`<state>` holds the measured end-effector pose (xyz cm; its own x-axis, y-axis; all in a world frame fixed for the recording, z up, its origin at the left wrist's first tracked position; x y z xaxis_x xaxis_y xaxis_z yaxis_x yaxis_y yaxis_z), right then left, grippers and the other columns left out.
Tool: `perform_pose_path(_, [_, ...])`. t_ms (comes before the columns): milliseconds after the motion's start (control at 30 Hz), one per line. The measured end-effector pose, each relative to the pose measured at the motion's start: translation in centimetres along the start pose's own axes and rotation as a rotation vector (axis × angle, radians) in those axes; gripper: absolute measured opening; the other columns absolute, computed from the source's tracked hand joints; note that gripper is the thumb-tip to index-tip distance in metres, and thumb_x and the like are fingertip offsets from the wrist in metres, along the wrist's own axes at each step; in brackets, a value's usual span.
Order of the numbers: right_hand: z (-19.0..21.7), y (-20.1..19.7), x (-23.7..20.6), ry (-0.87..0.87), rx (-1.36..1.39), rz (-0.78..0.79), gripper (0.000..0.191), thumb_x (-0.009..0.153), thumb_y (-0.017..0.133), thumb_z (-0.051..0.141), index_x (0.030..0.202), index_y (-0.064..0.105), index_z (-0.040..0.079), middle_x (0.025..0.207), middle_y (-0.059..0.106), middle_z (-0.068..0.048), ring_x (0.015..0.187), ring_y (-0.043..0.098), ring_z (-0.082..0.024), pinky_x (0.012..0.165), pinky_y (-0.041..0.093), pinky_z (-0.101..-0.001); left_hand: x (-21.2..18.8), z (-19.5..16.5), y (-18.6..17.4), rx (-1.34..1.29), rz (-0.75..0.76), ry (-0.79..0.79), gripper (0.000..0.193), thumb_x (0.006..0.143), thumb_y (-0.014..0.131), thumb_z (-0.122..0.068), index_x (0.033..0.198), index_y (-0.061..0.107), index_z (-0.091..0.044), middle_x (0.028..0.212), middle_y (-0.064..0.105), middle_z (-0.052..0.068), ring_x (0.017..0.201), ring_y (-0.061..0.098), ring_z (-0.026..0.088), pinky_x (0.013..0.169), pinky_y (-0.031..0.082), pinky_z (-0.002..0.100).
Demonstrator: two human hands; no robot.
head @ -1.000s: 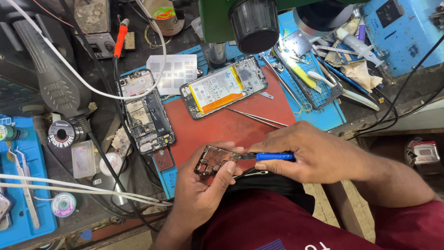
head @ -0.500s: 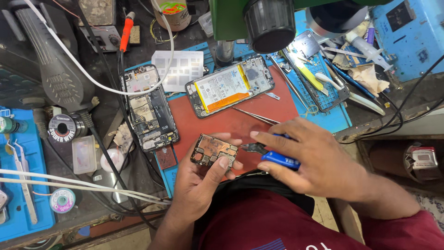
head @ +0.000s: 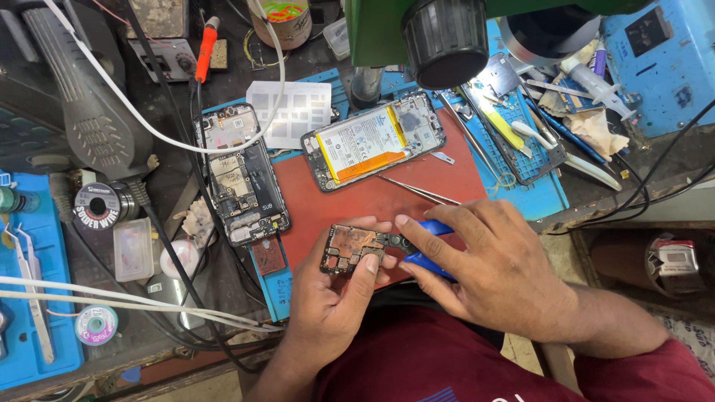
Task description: The person uses tweezers to manipulate small components on a circuit board and then uses wire cutters to trim wires or connectors. The work is performed on a cluttered workbench with disassembled phone parts visible.
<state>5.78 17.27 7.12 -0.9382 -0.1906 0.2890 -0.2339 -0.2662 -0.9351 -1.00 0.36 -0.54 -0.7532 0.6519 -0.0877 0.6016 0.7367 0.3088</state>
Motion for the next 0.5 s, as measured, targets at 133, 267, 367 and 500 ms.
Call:
perform_pose_path(133, [0.21, 0.1, -0.13, 0.014, -0.043, -0.015, 0.056, 0.085, 0.077, 0.036, 0.135, 0.065, 0.014, 0.111, 0.063, -0.01, 0.093, 0.059, -0.029, 0.079, 0.046, -0.0438, 0.07, -0.17, 0.24, 0.059, -0.014, 0.015, 0.039, 0.102, 0.057, -0.002, 0.14, 0.051, 0.004, 0.129, 0.069, 0.014, 0.105, 0.072, 0.014, 0.087, 0.066, 0.03])
perform_pose_path(267, [0.4, 0.22, -0.26, 0.024, -0.069, -0.032, 0.055, 0.086, 0.077, 0.035, 0.135, 0.066, 0.014, 0.112, 0.064, -0.01, 0.092, 0.059, -0.028, 0.078, 0.045, -0.0434, 0.13, -0.3, 0.51, 0.094, -0.034, 0.039, 0.039, 0.102, 0.057, -0.002, 0.139, 0.05, 0.003, 0.133, 0.069, 0.014, 0.105, 0.073, 0.014, 0.087, 0.066, 0.029])
perform_pose_path(367, [0.35, 0.41, -0.14, 0.022, -0.059, -0.046, 0.055, 0.086, 0.077, 0.035, 0.135, 0.066, 0.013, 0.112, 0.064, -0.01, 0.092, 0.058, -0.028, 0.078, 0.045, -0.0433, 0.15, -0.43, 0.69, 0.143, -0.05, 0.079, 0.038, 0.102, 0.058, -0.002, 0.139, 0.051, 0.004, 0.132, 0.069, 0.014, 0.106, 0.074, 0.015, 0.088, 0.066, 0.03])
perform_pose_path(500, [0.26, 0.54, 0.05, 0.001, -0.052, -0.055, 0.055, 0.087, 0.077, 0.035, 0.135, 0.065, 0.012, 0.113, 0.063, -0.01, 0.094, 0.058, -0.028, 0.079, 0.045, -0.0433, 0.1, -0.37, 0.64, 0.175, -0.063, 0.069, 0.037, 0.102, 0.058, -0.002, 0.138, 0.052, 0.004, 0.131, 0.07, 0.013, 0.107, 0.075, 0.016, 0.09, 0.066, 0.03])
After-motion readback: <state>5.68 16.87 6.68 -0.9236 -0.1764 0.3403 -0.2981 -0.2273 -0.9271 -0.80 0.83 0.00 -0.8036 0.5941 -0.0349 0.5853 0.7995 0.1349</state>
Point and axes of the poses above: each hand's wrist, its own x-axis towards the middle knuckle, its own y-axis out of the palm, z = x × y, the point moved 4 cm from there along x, towards the middle knuckle
